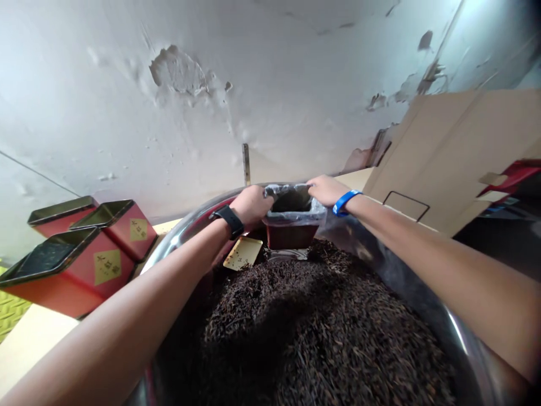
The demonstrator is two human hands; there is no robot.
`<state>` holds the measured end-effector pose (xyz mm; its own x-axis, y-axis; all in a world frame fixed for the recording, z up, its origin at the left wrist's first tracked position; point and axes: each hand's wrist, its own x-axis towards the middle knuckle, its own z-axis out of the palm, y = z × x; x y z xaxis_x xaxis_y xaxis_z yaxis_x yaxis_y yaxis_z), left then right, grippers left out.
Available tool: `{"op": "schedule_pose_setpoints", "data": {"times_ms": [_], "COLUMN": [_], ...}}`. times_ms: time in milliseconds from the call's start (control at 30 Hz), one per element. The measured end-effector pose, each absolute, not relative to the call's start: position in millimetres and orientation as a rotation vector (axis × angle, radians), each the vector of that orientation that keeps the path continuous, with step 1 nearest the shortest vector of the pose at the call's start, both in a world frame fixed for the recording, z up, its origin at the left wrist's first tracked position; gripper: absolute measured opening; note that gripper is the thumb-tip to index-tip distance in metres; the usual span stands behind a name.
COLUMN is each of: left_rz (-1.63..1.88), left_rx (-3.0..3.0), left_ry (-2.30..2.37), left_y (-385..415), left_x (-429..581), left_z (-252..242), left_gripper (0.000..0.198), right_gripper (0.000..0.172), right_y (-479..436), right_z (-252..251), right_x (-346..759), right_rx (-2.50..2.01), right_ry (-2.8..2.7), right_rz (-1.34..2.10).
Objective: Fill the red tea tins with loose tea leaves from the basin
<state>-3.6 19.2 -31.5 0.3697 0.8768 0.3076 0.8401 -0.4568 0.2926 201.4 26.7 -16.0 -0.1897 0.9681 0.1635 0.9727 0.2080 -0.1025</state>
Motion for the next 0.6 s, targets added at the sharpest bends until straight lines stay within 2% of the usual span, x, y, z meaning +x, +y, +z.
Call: {"op": "schedule_pose_setpoints", "data": {"times_ms": [200, 433, 600], "left_rz": [0.506, 0.594, 0.791], "left_rx": [2.378, 2.396, 2.54], "left_ry": [1.66, 1.606, 1.613], "left_y": [21, 18, 19], "left_x": [-2, -1, -3], "left_z": [-39, -32, -30], "left_gripper": [0.023, 0.022, 0.021], "right_gripper": [0.024, 0.022, 0.026], "right_y": [28, 24, 19], "right_z": [-24, -17, -11], "right_x": [200, 203, 201], "right_rx": [-1.947, -1.909, -1.856], "right_ry": [-2.257, -2.234, -2.213], "right_rz": [0.087, 0.046, -0.047]}}
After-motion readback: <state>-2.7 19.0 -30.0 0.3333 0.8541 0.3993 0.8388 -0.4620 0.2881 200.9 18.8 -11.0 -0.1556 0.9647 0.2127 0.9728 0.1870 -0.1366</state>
